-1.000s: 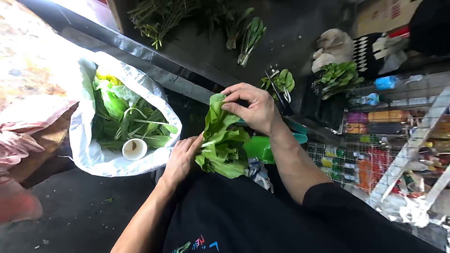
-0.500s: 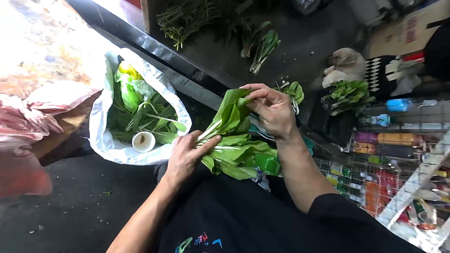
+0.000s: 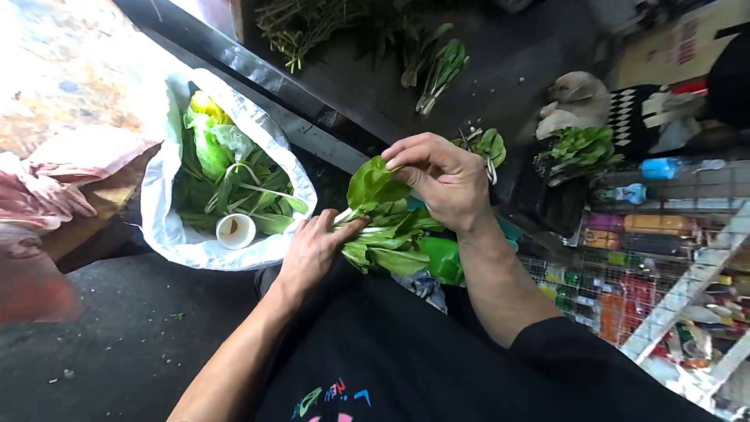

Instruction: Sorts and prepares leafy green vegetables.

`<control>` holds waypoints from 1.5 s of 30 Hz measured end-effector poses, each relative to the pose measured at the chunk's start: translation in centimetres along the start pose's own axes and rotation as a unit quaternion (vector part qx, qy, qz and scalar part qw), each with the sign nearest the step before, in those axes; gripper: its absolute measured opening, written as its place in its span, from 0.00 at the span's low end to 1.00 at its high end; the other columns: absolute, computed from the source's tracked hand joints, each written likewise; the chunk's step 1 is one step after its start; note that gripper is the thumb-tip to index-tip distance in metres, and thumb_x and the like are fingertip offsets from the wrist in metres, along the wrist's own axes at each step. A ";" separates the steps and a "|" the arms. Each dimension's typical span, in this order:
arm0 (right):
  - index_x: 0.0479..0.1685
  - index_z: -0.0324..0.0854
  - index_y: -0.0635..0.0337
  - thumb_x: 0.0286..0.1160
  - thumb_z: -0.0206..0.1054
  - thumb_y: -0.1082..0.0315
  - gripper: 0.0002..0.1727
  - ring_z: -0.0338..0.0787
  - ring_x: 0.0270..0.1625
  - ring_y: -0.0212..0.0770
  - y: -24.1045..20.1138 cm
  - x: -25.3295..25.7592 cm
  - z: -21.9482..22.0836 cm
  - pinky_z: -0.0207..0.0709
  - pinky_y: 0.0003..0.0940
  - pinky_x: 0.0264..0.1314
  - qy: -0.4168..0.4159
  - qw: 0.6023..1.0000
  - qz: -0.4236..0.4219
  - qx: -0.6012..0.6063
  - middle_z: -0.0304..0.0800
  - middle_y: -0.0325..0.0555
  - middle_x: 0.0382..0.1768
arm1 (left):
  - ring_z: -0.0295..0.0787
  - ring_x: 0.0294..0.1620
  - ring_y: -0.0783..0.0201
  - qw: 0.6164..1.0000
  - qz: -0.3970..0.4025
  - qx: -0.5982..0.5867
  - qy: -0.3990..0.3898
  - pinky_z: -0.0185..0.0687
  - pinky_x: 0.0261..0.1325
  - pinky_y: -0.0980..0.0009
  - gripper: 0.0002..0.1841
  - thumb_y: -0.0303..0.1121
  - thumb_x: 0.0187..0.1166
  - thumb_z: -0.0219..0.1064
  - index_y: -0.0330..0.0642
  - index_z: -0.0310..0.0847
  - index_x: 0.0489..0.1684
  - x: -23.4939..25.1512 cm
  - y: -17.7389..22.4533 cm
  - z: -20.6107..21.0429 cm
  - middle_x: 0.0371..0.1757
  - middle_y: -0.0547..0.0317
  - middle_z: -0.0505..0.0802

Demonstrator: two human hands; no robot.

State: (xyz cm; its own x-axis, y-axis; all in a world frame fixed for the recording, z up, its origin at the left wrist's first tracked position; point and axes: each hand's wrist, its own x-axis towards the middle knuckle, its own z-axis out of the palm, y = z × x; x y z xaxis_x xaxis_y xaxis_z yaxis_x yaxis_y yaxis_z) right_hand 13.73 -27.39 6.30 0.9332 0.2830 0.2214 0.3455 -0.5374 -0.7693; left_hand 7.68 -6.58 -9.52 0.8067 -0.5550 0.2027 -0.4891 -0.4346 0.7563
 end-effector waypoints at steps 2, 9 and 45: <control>0.43 0.90 0.66 0.75 0.74 0.73 0.05 0.92 0.56 0.35 -0.7 0.5 0.9 0.89 0.29 0.60 -0.011 1.000 -0.018 -0.016 0.93 0.48 0.50 | 0.90 0.46 0.46 1.000 0.015 0.021 -0.010 0.84 0.44 0.48 0.27 0.25 0.77 0.65 0.74 0.85 0.69 0.3 0.2 0.1 0.53 0.46 0.89; 0.42 0.92 0.65 0.77 0.73 0.73 0.05 0.92 0.57 0.37 -2.0 2.1 2.2 0.87 0.31 0.64 -0.049 0.993 -0.080 -0.068 0.94 0.49 0.47 | 0.89 0.42 0.46 1.000 0.013 0.007 -0.012 0.84 0.43 0.47 0.28 0.23 0.73 0.66 0.71 0.87 0.66 0.6 0.1 0.1 0.48 0.46 0.89; 0.71 0.81 0.63 0.80 0.70 0.55 0.27 0.88 0.65 0.39 0.6 -0.8 12.6 0.85 0.36 0.68 -0.056 0.989 0.083 0.112 0.86 0.51 0.66 | 0.92 0.38 0.66 0.549 -0.220 -0.780 0.205 0.89 0.45 0.68 0.14 0.41 0.73 0.73 0.46 0.89 0.51 -5.6 -1.8 -4.9 0.40 0.58 0.94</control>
State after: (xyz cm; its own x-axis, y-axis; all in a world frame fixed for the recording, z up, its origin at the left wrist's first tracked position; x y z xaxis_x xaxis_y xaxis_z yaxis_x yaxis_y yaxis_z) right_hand 11.95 -17.88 -1.90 0.9538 0.2996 0.0227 0.1464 -0.3975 -0.9058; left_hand 5.69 0.78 -8.94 0.8963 -0.2949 -0.3313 0.4041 0.8509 0.3357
